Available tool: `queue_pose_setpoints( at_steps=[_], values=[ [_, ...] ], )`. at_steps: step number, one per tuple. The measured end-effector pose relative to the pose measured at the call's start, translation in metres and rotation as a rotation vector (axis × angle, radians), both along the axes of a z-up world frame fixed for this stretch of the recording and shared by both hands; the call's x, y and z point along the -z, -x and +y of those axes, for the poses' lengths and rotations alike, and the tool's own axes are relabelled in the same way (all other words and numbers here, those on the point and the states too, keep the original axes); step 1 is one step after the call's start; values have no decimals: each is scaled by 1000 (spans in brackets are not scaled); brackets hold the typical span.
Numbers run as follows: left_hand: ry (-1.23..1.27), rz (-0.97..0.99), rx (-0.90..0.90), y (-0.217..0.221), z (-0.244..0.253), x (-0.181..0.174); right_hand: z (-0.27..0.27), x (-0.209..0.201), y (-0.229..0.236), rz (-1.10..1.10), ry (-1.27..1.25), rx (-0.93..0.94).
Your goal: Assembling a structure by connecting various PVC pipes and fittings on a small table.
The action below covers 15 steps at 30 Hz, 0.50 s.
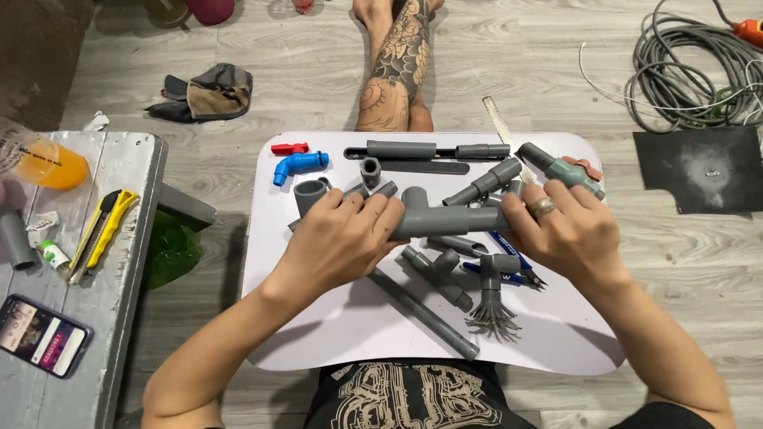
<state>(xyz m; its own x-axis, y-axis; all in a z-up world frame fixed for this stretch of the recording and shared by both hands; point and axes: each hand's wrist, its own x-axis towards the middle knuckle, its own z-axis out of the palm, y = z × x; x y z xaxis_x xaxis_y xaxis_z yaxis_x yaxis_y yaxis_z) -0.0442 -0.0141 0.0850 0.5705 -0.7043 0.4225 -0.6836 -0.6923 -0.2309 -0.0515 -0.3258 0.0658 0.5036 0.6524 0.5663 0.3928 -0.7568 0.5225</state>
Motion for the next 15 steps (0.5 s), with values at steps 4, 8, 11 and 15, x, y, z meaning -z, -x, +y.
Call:
queue_pose_setpoints(
  at_steps=[4, 8, 11, 15],
  values=[
    [-42, -8, -22, 1, 1, 14, -6, 13, 5, 255, 23, 83],
    [-46, -151, 10, -4, 0, 21, -5, 14, 7, 492, 8, 139],
    [-74, -222, 22, -6, -1, 22, -1, 3, 8, 729, -119, 131],
    [-171, -300, 28, 2, -5, 23, -4, -10, 0, 1172, -188, 208]
  ],
)
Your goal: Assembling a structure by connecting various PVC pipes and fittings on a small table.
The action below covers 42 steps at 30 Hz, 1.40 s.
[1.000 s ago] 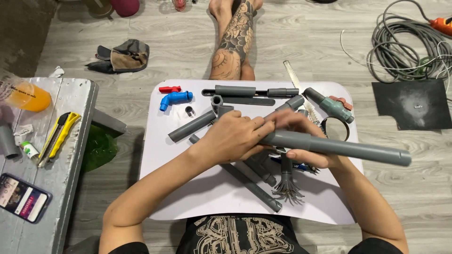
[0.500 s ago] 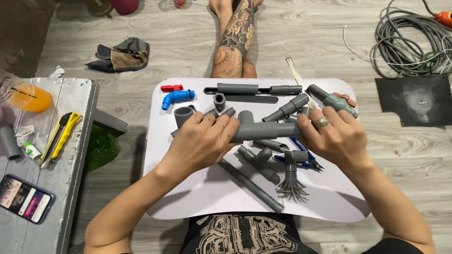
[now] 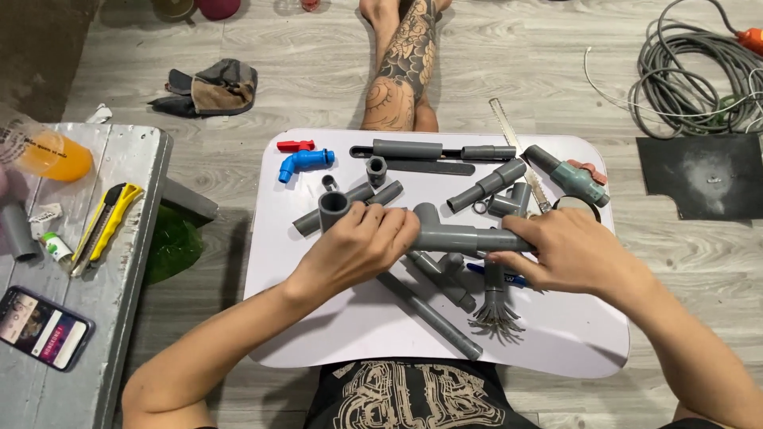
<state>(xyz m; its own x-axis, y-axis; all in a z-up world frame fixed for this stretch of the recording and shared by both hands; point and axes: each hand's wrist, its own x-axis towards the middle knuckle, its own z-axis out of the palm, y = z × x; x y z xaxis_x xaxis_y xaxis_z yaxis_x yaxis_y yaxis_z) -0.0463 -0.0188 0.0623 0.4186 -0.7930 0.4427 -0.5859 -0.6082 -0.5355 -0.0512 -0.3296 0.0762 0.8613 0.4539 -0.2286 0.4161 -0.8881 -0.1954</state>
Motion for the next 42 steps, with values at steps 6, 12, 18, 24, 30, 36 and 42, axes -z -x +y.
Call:
queue_pose_setpoints(
  at_steps=[6, 12, 18, 24, 30, 36, 42],
  values=[
    [97, 624, -23, 2, 23, 1, -42, 53, 4, -1121, 186, -190],
    [394, 534, -26, 1, 45, -20, -47, 17, 4, -884, -37, 100],
    [527, 556, -160, -12, 52, 4, -28, 72, -6, -606, 12, -14],
    [534, 539, -120, -16, 35, -2, 18, 49, -1, -549, -17, -156],
    [581, 502, -111, -20, 26, 5, 9, 53, 11, -661, -281, -106],
    [566, 507, -149, -25, 30, 17, 13, 53, 11, -777, -278, -212],
    [624, 431, -61, -20, 22, 7, 57, -19, 60, -334, -939, -599]
  ],
)
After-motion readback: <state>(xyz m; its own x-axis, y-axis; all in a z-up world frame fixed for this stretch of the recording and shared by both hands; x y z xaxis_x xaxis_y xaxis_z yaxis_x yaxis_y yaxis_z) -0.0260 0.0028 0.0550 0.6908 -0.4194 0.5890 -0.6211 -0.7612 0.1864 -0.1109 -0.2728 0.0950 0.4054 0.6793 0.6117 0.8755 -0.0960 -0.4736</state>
